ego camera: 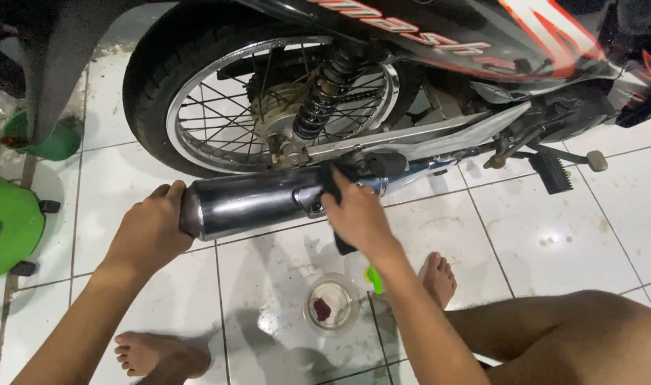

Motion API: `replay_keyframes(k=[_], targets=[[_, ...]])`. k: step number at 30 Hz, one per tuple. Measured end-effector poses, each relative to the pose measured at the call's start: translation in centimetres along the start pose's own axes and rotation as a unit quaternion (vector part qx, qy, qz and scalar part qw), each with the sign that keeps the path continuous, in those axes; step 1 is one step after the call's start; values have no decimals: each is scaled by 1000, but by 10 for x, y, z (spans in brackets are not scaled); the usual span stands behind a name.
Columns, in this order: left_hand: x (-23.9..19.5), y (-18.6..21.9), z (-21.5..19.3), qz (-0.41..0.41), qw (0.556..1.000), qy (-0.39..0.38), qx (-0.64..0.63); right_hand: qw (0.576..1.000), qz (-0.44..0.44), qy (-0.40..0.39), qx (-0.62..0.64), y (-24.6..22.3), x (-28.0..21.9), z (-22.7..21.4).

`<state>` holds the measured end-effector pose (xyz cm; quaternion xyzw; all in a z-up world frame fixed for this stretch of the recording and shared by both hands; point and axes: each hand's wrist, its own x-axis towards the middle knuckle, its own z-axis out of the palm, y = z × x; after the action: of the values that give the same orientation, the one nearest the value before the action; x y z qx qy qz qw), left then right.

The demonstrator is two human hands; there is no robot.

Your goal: The person cleans a motorcycle exhaust pipe using a black cloth and a spray bottle, then applies a red polishing substance with a small pad. The person wipes the exhaust repeatedly, sprays liquid onto the cloth, and rubs the surface to polish it.

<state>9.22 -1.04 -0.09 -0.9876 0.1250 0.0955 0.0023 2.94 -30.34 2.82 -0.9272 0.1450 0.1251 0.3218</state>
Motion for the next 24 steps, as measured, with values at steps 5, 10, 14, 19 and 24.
replay_keyframes(k=[5, 10, 14, 19, 24], targets=[[-3, 2, -5, 11, 1000, 7, 2, 1000, 17, 22, -10, 21, 15, 20], [12, -21, 21, 3, 998, -9, -69, 995, -40, 86, -8, 37, 37, 50], [11, -22, 24, 16, 998, 5, -67, 993, -90, 44, 60, 23, 30, 47], [9, -16, 14, -12, 997, -24, -72, 997, -1, 5, 71, 27, 28, 24], [11, -16, 14, -12, 997, -29, -69, 986, -79, -57, 136, 8, 10, 40]])
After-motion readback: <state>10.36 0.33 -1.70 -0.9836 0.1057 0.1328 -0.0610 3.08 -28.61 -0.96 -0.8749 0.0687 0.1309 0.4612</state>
